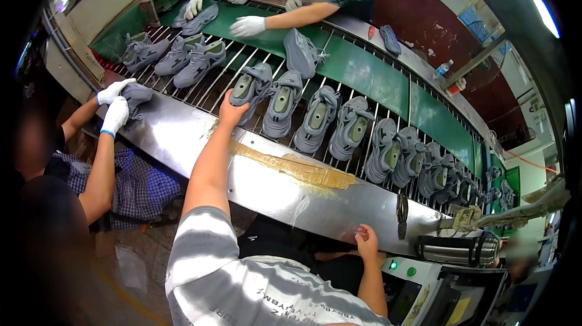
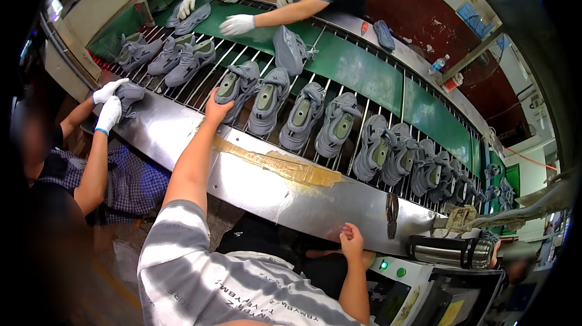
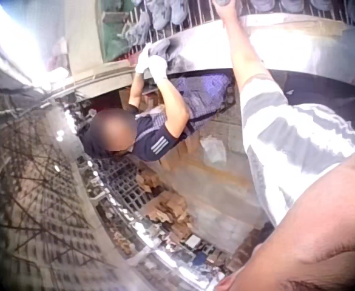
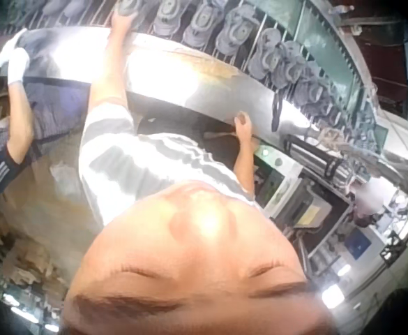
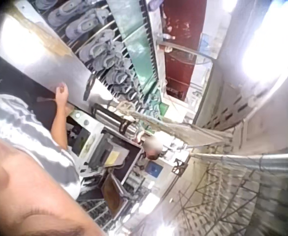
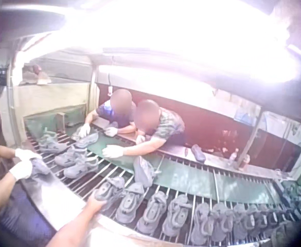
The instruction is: The person takes shoe uppers from a conveyor belt, places them into an industrial heat-shaping machine, and then removes them once the process is complete.
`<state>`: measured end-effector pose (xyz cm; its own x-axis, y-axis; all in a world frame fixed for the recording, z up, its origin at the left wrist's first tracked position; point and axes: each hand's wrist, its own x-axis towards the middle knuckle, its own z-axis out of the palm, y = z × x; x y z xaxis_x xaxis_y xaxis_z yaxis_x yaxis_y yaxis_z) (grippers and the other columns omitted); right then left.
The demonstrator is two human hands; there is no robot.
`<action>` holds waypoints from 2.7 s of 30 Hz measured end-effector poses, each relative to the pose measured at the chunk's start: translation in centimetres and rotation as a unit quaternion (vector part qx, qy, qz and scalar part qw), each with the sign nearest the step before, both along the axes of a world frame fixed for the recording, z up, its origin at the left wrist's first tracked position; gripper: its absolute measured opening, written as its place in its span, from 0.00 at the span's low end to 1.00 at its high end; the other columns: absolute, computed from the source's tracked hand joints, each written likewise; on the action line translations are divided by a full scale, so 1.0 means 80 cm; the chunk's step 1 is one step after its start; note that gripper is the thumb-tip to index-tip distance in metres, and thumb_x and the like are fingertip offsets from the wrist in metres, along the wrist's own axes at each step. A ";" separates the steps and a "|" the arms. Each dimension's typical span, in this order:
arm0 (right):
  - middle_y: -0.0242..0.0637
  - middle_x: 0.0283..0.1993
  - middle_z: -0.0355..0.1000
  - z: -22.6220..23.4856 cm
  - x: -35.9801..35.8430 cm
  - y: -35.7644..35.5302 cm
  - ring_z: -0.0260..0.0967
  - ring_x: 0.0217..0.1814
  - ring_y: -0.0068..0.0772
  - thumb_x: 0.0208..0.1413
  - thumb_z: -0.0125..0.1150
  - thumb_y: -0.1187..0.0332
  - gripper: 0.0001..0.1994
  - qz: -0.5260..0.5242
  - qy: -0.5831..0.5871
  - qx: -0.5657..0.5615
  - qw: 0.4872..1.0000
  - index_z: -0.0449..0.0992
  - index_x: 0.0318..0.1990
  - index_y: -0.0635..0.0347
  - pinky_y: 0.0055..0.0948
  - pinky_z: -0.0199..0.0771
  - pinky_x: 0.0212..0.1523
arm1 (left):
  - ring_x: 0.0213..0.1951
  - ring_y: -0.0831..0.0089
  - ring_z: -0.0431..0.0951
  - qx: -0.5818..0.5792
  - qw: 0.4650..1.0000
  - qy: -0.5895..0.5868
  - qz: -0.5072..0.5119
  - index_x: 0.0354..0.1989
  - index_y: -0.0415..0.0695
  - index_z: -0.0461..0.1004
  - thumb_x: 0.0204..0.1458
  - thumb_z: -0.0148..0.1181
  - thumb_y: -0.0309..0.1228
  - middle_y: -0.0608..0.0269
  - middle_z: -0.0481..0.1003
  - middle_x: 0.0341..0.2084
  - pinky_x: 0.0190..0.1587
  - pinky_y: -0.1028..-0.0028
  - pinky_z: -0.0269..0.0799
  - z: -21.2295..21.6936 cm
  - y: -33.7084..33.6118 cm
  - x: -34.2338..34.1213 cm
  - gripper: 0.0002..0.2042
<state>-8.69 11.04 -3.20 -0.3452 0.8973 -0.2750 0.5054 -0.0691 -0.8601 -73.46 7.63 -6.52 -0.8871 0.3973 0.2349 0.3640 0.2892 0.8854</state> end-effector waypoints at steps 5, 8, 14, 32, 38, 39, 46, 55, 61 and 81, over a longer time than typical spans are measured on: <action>0.32 0.28 0.71 -0.023 -0.015 0.067 0.66 0.28 0.21 0.48 0.58 0.77 0.09 -0.023 -0.071 0.135 0.988 0.75 0.39 0.62 0.22 0.69 0.32 | 0.50 0.56 0.73 0.014 0.999 -0.032 -0.039 0.60 0.43 0.61 0.32 0.73 0.38 0.47 0.72 0.49 0.53 0.65 0.68 -0.020 0.025 -0.028 0.42; 0.31 0.20 0.66 -0.029 -0.025 0.079 0.64 0.21 0.24 0.44 0.59 0.75 0.05 -0.022 -0.138 0.220 0.966 0.75 0.31 0.59 0.25 0.65 0.25 | 0.56 0.49 0.65 -0.067 0.990 0.080 0.099 0.58 0.40 0.61 0.34 0.71 0.35 0.45 0.67 0.52 0.58 0.57 0.60 0.018 0.036 0.003 0.39; 0.31 0.14 0.60 -0.034 -0.049 0.088 0.60 0.15 0.31 0.38 0.58 0.74 0.03 -0.063 -0.214 0.313 0.923 0.71 0.23 0.55 0.29 0.62 0.20 | 0.53 0.52 0.66 0.131 0.982 0.122 -0.057 0.56 0.38 0.64 0.40 0.68 0.36 0.45 0.67 0.49 0.58 0.58 0.61 0.131 0.189 0.053 0.33; 0.33 0.14 0.65 -0.005 -0.046 0.096 0.65 0.16 0.34 0.36 0.61 0.72 0.03 -0.095 -0.144 0.308 0.936 0.73 0.21 0.56 0.29 0.66 0.19 | 0.55 0.50 0.68 0.024 0.894 -0.439 -0.084 0.58 0.40 0.64 0.38 0.61 0.46 0.43 0.65 0.57 0.55 0.48 0.60 -0.010 0.496 -0.078 0.36; 0.34 0.15 0.66 -0.031 -0.036 0.093 0.66 0.17 0.38 0.38 0.62 0.70 0.04 -0.074 -0.153 0.302 0.938 0.72 0.20 0.54 0.33 0.67 0.21 | 0.57 0.48 0.65 0.083 0.789 -0.560 -0.239 0.61 0.45 0.61 0.39 0.55 0.55 0.49 0.63 0.60 0.57 0.40 0.54 0.114 0.448 0.050 0.39; 0.34 0.15 0.66 -0.032 -0.035 0.094 0.66 0.17 0.39 0.39 0.62 0.69 0.04 -0.071 -0.160 0.320 0.931 0.72 0.21 0.54 0.35 0.67 0.21 | 0.56 0.50 0.67 0.097 0.775 -0.561 -0.274 0.60 0.46 0.61 0.40 0.55 0.55 0.48 0.64 0.58 0.56 0.41 0.56 0.142 0.423 0.082 0.39; 0.34 0.22 0.70 -0.076 -0.007 0.106 0.66 0.23 0.36 0.50 0.57 0.66 0.05 -0.165 0.009 0.132 0.977 0.74 0.28 0.56 0.35 0.68 0.27 | 0.47 0.55 0.75 0.227 0.617 -0.633 -0.408 0.52 0.41 0.70 0.47 0.46 0.50 0.49 0.74 0.46 0.54 0.54 0.69 0.240 0.139 0.358 0.29; 0.40 0.65 0.58 0.076 0.012 -0.055 0.60 0.63 0.42 0.64 0.40 0.46 0.31 0.074 0.767 -0.314 0.554 0.50 0.67 0.54 0.42 0.58 0.65 | 0.60 0.26 0.55 0.129 0.142 -0.867 -0.460 0.68 0.47 0.52 0.51 0.38 0.65 0.39 0.53 0.64 0.55 0.28 0.52 0.159 -0.126 0.631 0.42; 0.39 0.51 0.70 0.073 0.161 -0.127 0.64 0.58 0.41 0.64 0.39 0.46 0.25 0.023 0.858 -0.128 0.497 0.74 0.48 0.56 0.44 0.61 0.62 | 0.67 0.42 0.50 -0.002 0.299 -0.870 -0.391 0.68 0.48 0.52 0.47 0.45 0.68 0.48 0.49 0.68 0.60 0.30 0.41 0.186 -0.147 0.653 0.45; 0.62 0.57 0.62 0.067 0.378 -0.520 0.69 0.52 0.54 0.35 0.52 0.52 0.43 -0.478 0.688 0.069 0.542 0.56 0.62 0.69 0.47 0.70 0.54 | 0.35 0.70 0.75 -0.242 0.336 -0.519 -0.748 0.46 0.41 0.71 0.59 0.53 0.38 0.61 0.76 0.37 0.40 0.71 0.71 0.121 -0.164 1.048 0.14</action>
<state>21.55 -30.55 2.13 0.5012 0.8270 -0.2548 -0.8311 0.3779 -0.4080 10.38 -5.47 3.15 0.8853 0.3494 -0.3067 -0.0088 0.6722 0.7403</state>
